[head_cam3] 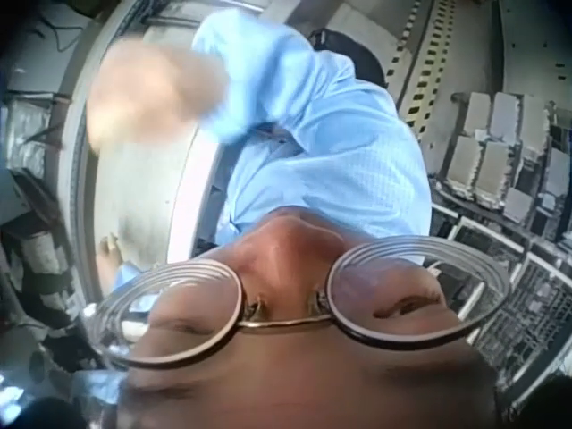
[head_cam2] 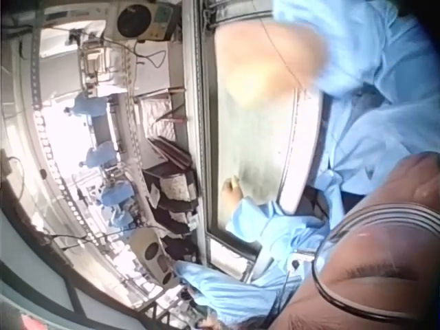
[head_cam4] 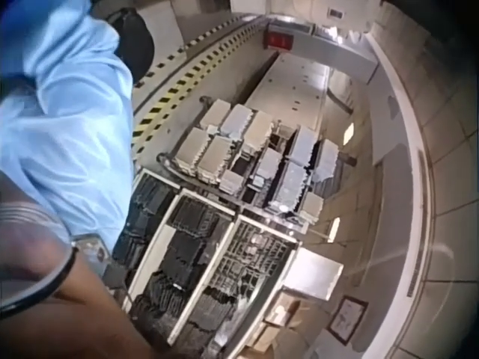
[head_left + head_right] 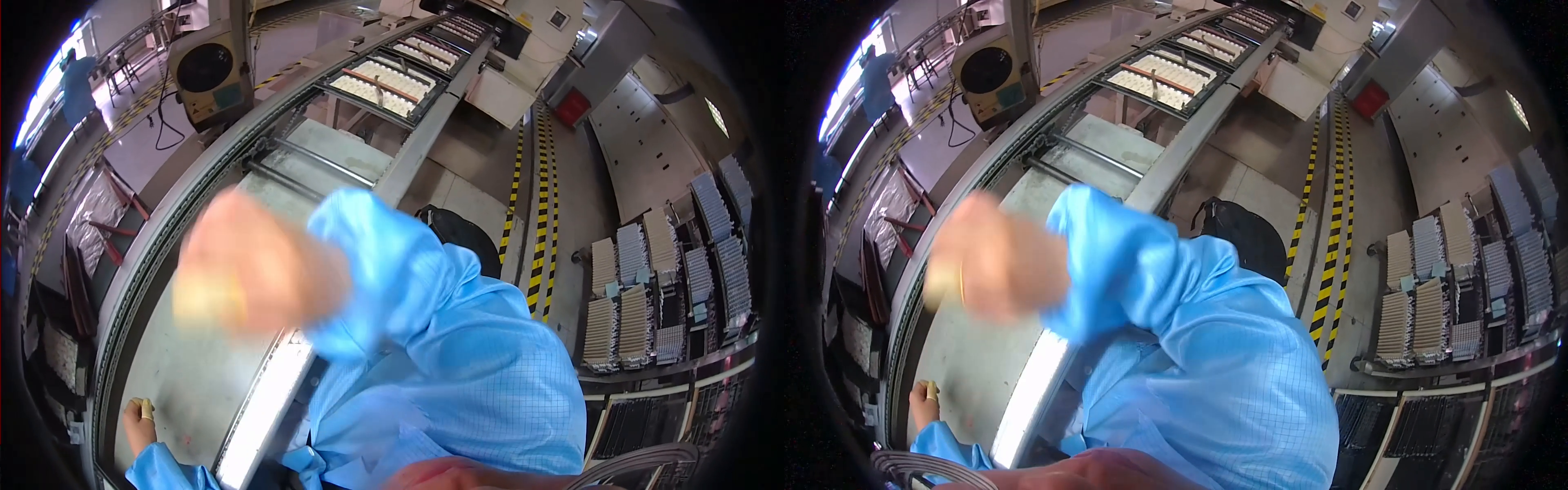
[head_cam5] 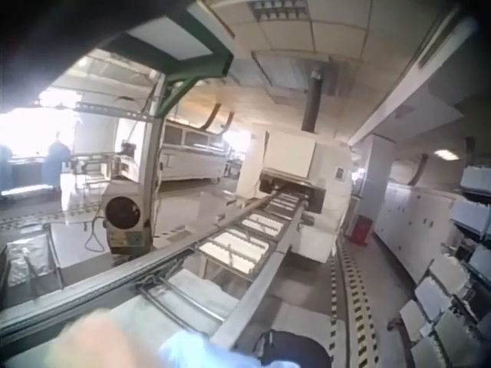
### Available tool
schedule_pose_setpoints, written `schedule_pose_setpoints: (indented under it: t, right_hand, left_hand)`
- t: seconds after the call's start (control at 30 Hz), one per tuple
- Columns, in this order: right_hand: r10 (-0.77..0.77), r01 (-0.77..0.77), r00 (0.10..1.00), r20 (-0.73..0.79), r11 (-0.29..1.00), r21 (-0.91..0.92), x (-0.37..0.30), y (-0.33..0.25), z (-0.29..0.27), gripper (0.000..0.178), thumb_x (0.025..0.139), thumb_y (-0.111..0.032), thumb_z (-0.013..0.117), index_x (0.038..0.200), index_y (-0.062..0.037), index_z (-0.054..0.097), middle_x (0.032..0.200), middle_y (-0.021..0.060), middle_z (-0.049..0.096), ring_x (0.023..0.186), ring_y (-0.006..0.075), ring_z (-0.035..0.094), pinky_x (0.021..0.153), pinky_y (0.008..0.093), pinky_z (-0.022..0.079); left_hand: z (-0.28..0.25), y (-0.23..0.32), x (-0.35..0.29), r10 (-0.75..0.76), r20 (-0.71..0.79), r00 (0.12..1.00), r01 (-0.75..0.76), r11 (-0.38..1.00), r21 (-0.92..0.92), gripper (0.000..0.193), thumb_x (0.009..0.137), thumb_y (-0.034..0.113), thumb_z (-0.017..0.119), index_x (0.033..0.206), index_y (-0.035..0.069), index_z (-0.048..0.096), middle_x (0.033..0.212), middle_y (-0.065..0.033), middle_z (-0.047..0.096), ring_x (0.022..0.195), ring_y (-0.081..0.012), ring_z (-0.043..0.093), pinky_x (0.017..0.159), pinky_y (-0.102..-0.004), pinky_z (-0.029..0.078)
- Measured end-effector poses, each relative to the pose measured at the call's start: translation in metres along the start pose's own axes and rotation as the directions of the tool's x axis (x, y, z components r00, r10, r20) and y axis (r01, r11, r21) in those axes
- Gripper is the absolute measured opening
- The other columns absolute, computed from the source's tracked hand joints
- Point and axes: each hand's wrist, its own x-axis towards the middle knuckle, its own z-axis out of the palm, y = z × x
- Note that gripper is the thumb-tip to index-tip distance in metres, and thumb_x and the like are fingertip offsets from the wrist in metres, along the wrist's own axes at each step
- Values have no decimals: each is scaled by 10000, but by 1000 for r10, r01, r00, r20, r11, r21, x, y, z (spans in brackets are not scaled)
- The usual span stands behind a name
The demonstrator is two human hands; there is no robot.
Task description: Placing electronic components into a template on a conveyor belt for assembly.
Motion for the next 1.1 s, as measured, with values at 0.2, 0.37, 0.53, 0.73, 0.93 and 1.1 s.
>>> schedule_pose_setpoints:
  t: [0.2,0.37,0.53,0.73,0.93,1.1]
  right_hand:
    - [828,-322,521,-209,-37,-946,-145,201,-85,320,741,-263,656,1008,-101,581,1021,105,512,997,265,493,813,443,383]
    - [784,-330,404,-470,-355,-875,-188,222,-177,517,709,-281,714,1139,-76,512,1093,122,483,1046,286,474,838,442,368]
    - [854,-348,315,-415,-303,-887,-172,212,-186,590,715,-292,719,1210,-87,472,1110,123,473,1059,277,463,846,419,360]
    - [834,-354,275,-478,-374,-857,-180,232,-212,631,722,-324,714,1242,-92,443,1138,124,467,1078,276,454,850,419,357]
    - [837,-329,235,-494,-410,-851,-187,255,-238,638,732,-360,704,1246,-90,438,1173,127,457,1092,275,448,866,436,348]
    - [843,-349,169,-511,-434,-831,-185,263,-248,622,737,-366,700,1230,-81,448,1189,133,453,1119,279,436,900,446,332]
  left_hand:
    - [-7,9,-6,-26,61,998,26,1000,-5,231,882,124,539,695,-7,505,572,-26,451,558,-87,375,501,-261,315]
    - [14,-60,24,-30,74,997,31,999,-16,241,893,152,528,680,45,501,492,23,405,409,-61,347,386,-241,257]
    - [2,-84,19,-162,59,985,151,975,162,236,886,190,550,702,44,517,485,-9,451,392,-77,403,370,-246,293]
    - [-14,-62,-2,-241,211,947,156,922,355,291,869,292,524,929,30,635,876,-168,634,785,-238,588,715,-353,461]
    - [-12,-63,-5,-318,198,927,244,914,323,335,865,325,535,887,8,641,814,-171,648,741,-262,597,691,-364,464]
    - [-24,-78,-7,-314,119,942,238,874,423,337,862,328,543,871,7,645,804,-176,647,723,-274,597,678,-371,465]
